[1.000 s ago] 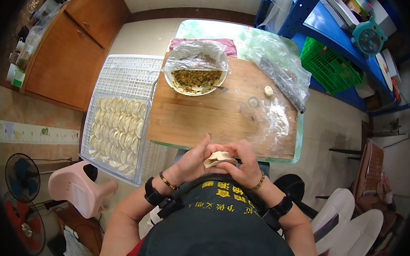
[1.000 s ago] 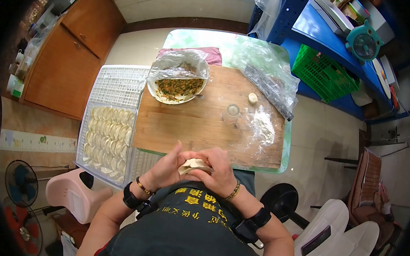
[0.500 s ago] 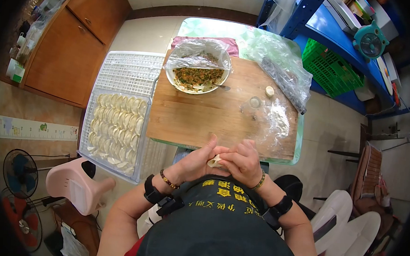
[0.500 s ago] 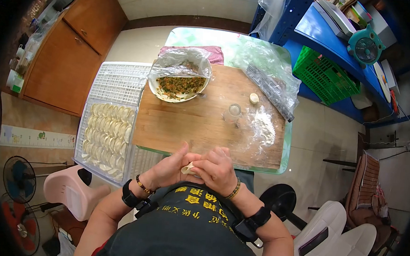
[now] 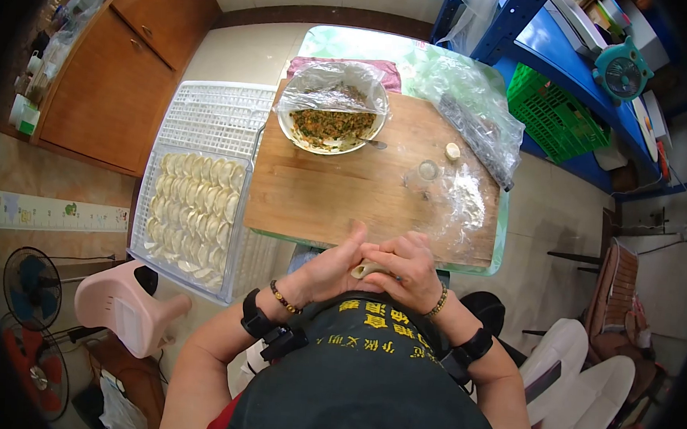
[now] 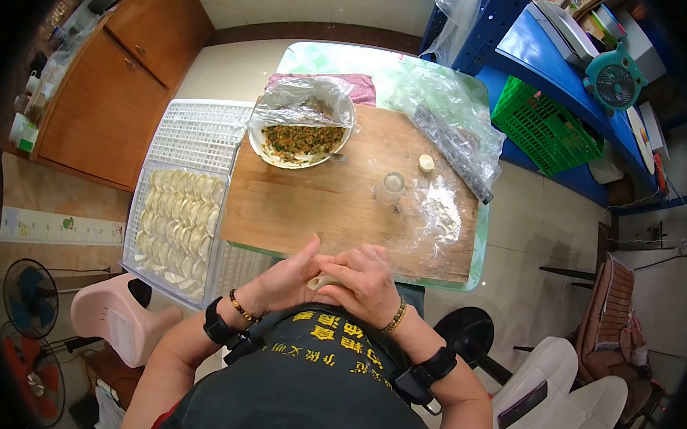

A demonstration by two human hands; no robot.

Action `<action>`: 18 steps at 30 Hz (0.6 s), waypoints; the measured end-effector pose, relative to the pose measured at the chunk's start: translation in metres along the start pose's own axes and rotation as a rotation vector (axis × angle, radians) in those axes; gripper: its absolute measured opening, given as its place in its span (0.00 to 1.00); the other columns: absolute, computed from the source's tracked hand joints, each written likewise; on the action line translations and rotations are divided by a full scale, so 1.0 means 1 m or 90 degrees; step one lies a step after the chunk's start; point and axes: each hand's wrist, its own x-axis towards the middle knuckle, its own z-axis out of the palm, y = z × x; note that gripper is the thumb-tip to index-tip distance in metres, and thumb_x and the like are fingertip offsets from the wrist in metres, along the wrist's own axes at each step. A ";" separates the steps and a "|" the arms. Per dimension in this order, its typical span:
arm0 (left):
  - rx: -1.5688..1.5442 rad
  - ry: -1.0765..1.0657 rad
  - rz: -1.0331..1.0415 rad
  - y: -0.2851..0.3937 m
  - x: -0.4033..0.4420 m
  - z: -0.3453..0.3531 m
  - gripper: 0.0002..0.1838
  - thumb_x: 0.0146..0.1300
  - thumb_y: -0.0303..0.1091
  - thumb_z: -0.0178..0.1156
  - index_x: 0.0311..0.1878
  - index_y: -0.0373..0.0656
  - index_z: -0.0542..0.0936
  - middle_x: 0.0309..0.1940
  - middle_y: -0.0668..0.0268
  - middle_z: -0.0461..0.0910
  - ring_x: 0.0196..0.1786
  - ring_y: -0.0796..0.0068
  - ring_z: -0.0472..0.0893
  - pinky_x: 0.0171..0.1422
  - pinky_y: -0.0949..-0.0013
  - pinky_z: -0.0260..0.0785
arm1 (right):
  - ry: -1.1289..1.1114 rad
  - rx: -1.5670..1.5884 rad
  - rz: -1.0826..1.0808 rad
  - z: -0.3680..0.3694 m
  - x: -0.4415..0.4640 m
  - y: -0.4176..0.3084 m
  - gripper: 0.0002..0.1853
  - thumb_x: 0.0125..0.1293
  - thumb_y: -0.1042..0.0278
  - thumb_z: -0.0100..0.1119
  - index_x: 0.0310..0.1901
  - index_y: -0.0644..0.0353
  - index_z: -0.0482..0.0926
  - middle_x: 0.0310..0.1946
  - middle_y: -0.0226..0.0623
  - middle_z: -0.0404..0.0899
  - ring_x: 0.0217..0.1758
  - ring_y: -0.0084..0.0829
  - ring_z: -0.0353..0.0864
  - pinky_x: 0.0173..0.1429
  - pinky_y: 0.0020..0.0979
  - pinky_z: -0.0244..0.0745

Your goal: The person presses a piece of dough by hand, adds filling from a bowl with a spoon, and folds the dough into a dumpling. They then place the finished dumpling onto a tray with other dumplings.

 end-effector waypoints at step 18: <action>-0.053 -0.044 0.039 -0.002 0.006 0.003 0.44 0.72 0.66 0.20 0.67 0.35 0.66 0.60 0.60 0.73 0.63 0.67 0.72 0.70 0.63 0.62 | 0.062 0.077 0.057 0.007 0.002 -0.005 0.14 0.51 0.59 0.71 0.36 0.54 0.80 0.33 0.34 0.75 0.36 0.38 0.71 0.45 0.38 0.62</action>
